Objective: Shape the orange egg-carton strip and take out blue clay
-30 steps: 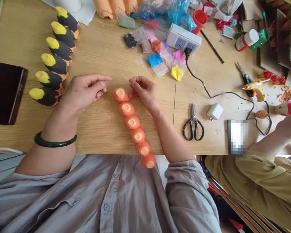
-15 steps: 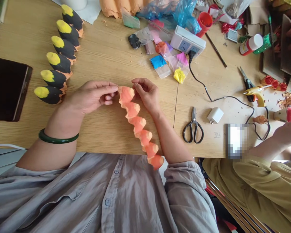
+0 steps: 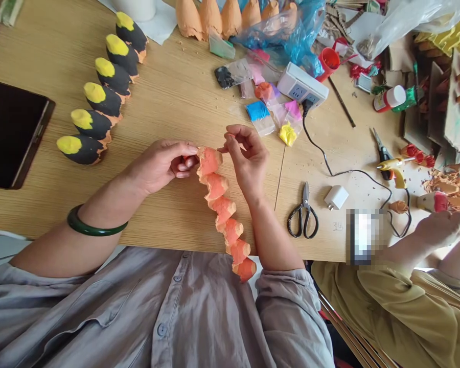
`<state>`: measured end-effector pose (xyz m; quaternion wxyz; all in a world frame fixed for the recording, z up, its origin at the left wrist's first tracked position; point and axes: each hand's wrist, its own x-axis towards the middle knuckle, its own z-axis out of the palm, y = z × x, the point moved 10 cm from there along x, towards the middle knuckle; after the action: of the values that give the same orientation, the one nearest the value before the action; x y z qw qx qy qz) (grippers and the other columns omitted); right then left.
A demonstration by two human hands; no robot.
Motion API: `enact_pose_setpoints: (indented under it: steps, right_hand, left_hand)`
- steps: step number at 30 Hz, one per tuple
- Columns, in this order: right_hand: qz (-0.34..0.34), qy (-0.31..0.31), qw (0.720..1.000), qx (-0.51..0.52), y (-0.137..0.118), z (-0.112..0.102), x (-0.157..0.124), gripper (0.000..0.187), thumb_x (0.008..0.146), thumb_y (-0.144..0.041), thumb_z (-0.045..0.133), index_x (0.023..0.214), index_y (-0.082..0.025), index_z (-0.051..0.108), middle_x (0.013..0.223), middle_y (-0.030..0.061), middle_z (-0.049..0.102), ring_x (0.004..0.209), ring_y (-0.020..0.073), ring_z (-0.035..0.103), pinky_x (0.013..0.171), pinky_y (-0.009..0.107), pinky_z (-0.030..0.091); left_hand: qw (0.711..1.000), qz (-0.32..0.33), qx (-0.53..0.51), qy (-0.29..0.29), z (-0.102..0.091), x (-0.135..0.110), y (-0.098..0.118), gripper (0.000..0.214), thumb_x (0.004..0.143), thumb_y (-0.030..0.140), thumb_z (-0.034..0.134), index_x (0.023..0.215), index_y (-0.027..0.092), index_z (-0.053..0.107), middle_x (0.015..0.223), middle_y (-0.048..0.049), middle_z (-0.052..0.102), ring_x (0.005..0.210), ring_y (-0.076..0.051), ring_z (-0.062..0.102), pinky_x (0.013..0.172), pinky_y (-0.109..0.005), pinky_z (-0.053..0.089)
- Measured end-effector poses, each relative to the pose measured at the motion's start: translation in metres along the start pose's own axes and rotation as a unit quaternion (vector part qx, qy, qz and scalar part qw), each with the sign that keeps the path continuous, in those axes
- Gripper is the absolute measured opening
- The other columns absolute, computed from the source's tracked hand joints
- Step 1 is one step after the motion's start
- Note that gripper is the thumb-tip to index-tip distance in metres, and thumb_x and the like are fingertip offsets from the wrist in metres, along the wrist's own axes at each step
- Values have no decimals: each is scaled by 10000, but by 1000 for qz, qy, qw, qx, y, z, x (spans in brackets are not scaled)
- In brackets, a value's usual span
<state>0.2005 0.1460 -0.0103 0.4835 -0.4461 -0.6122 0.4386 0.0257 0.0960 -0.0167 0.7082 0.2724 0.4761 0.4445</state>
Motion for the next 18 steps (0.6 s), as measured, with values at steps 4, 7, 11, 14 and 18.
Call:
enact_pose_setpoints:
  steps: [4, 7, 11, 14, 18]
  right_hand:
    - [-44, 7, 999, -28, -45, 4, -12, 221, 1106, -519, 737, 1178, -312, 764, 1130, 44, 726, 1091, 201, 737, 965, 389, 719]
    - [-83, -34, 994, -56, -74, 16, -21, 77, 1089, -310, 755, 1048, -307, 821, 1125, 39, 776, 1102, 205, 741, 989, 405, 699]
    - [-61, -83, 991, -81, -75, 23, -20, 101, 1090, -329, 754, 1078, -308, 852, 1190, 64, 761, 1140, 245, 736, 1095, 499, 674]
    - [-30, -103, 993, -54, -64, 22, -16, 138, 1092, -395, 765, 1095, -300, 864, 1208, 78, 759, 1212, 266, 744, 1150, 508, 658]
    - [-18, -128, 991, -34, -61, 24, -14, 129, 1077, -373, 802, 1043, -300, 903, 1212, 81, 776, 1273, 276, 763, 1208, 493, 633]
  left_hand:
    - [1000, 17, 5, -17, 6, -4, 1, 235, 730, 211, 761, 566, 160, 600, 601, 6, 489, 526, -68, 417, 445, -171, 293]
    - [999, 23, 0, -35, 8, -4, -2, 243, 739, 229, 826, 589, 152, 652, 602, 8, 485, 533, -67, 418, 463, -182, 283]
    - [998, 31, -6, -53, 10, -3, -4, 308, 739, 287, 912, 601, 150, 673, 597, 13, 485, 521, -60, 408, 465, -199, 261]
    - [998, 30, -8, -48, 9, -2, -4, 289, 735, 280, 904, 603, 145, 685, 598, 1, 518, 523, -60, 419, 465, -200, 254]
    - [999, 26, -6, -47, 10, -4, -2, 253, 736, 259, 869, 606, 145, 683, 604, -4, 533, 534, -63, 425, 474, -203, 274]
